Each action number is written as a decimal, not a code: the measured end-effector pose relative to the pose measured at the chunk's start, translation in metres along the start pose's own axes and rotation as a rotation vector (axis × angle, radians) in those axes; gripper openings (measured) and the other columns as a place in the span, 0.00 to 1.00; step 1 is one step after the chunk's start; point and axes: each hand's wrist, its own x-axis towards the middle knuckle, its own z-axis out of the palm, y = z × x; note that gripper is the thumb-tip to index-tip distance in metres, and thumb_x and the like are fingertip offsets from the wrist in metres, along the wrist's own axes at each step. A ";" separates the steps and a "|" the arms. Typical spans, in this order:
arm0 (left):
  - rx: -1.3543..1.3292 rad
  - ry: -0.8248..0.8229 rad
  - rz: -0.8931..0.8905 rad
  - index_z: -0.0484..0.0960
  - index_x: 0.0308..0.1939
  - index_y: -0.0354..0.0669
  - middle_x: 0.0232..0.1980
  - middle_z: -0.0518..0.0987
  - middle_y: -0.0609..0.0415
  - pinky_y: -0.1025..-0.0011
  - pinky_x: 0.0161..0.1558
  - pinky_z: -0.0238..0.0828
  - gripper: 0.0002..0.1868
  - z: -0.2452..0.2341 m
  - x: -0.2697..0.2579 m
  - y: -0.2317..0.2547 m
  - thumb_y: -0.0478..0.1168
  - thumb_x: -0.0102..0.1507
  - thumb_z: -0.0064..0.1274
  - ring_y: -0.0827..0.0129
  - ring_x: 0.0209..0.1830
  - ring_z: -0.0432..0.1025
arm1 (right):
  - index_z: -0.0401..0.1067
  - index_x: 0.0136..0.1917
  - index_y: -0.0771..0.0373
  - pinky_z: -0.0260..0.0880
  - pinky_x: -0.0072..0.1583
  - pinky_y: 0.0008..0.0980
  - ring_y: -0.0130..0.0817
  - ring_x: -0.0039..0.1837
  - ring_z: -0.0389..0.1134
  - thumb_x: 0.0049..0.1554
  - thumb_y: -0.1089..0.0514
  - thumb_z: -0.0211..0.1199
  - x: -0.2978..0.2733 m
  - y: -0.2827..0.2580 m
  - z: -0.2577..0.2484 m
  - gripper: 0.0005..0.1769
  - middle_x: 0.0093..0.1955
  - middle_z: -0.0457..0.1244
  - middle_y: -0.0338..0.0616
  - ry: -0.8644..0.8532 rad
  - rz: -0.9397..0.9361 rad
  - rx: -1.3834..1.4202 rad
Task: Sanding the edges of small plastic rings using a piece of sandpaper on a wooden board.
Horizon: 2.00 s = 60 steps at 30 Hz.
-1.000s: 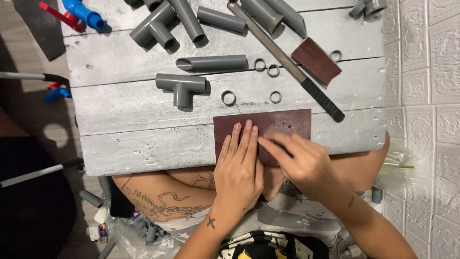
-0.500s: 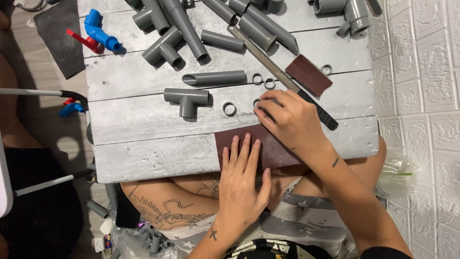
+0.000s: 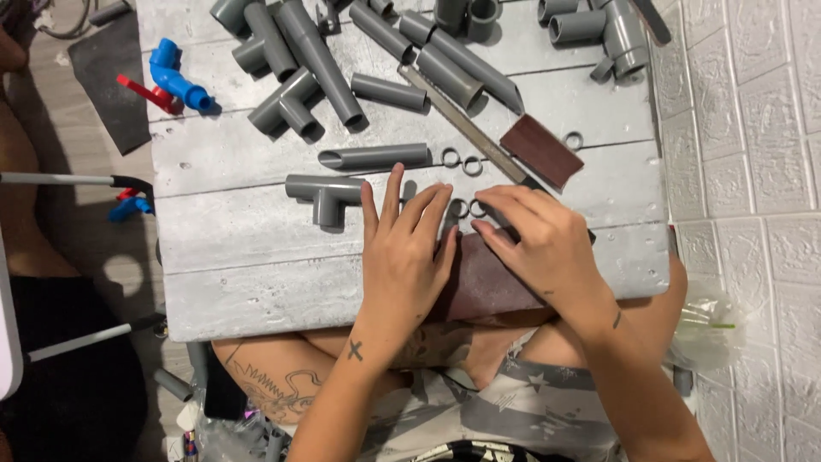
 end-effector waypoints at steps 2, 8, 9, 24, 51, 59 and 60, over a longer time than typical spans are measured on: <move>-0.001 -0.002 0.004 0.76 0.61 0.37 0.57 0.79 0.49 0.39 0.76 0.36 0.23 0.000 0.005 -0.001 0.36 0.62 0.57 0.45 0.74 0.58 | 0.78 0.54 0.65 0.70 0.45 0.31 0.34 0.44 0.70 0.51 0.65 0.73 0.003 0.002 0.001 0.16 0.52 0.71 0.41 -0.006 0.003 -0.010; 0.019 0.045 0.012 0.81 0.60 0.40 0.41 0.85 0.51 0.37 0.75 0.28 0.27 0.014 0.012 -0.009 0.36 0.56 0.65 0.45 0.66 0.69 | 0.80 0.53 0.55 0.74 0.45 0.31 0.37 0.46 0.74 0.53 0.62 0.72 0.000 0.016 0.008 0.13 0.47 0.72 0.36 -0.040 0.036 0.026; 0.009 0.049 0.009 0.80 0.61 0.40 0.38 0.85 0.52 0.37 0.75 0.26 0.27 0.013 0.013 -0.009 0.35 0.56 0.65 0.46 0.65 0.70 | 0.80 0.52 0.56 0.74 0.45 0.29 0.37 0.46 0.73 0.53 0.62 0.72 0.000 0.016 0.009 0.13 0.47 0.72 0.36 -0.042 0.043 0.036; 0.046 0.060 0.005 0.79 0.64 0.42 0.39 0.86 0.58 0.38 0.75 0.24 0.30 0.018 0.011 -0.012 0.37 0.57 0.65 0.50 0.62 0.70 | 0.80 0.50 0.54 0.72 0.41 0.26 0.34 0.47 0.72 0.62 0.59 0.63 0.002 0.017 0.006 0.05 0.52 0.70 0.38 -0.086 -0.187 -0.203; -0.005 0.098 -0.041 0.85 0.54 0.42 0.32 0.85 0.56 0.37 0.74 0.28 0.24 0.019 0.012 -0.013 0.45 0.56 0.70 0.51 0.55 0.73 | 0.79 0.52 0.62 0.74 0.41 0.27 0.38 0.46 0.74 0.62 0.61 0.65 0.008 0.018 0.002 0.06 0.49 0.72 0.44 -0.088 -0.147 -0.037; 0.002 0.098 -0.034 0.87 0.48 0.45 0.32 0.84 0.58 0.37 0.73 0.30 0.18 0.019 0.012 -0.016 0.46 0.57 0.69 0.54 0.55 0.71 | 0.80 0.52 0.57 0.73 0.41 0.28 0.36 0.47 0.73 0.62 0.60 0.63 0.008 0.018 0.000 0.06 0.52 0.70 0.42 -0.113 -0.203 -0.108; 0.013 0.101 -0.028 0.87 0.47 0.47 0.32 0.84 0.59 0.37 0.72 0.31 0.17 0.020 0.011 -0.017 0.47 0.57 0.68 0.54 0.55 0.71 | 0.80 0.52 0.56 0.73 0.42 0.29 0.36 0.48 0.73 0.63 0.60 0.62 0.007 0.019 0.001 0.07 0.53 0.70 0.42 -0.110 -0.217 -0.125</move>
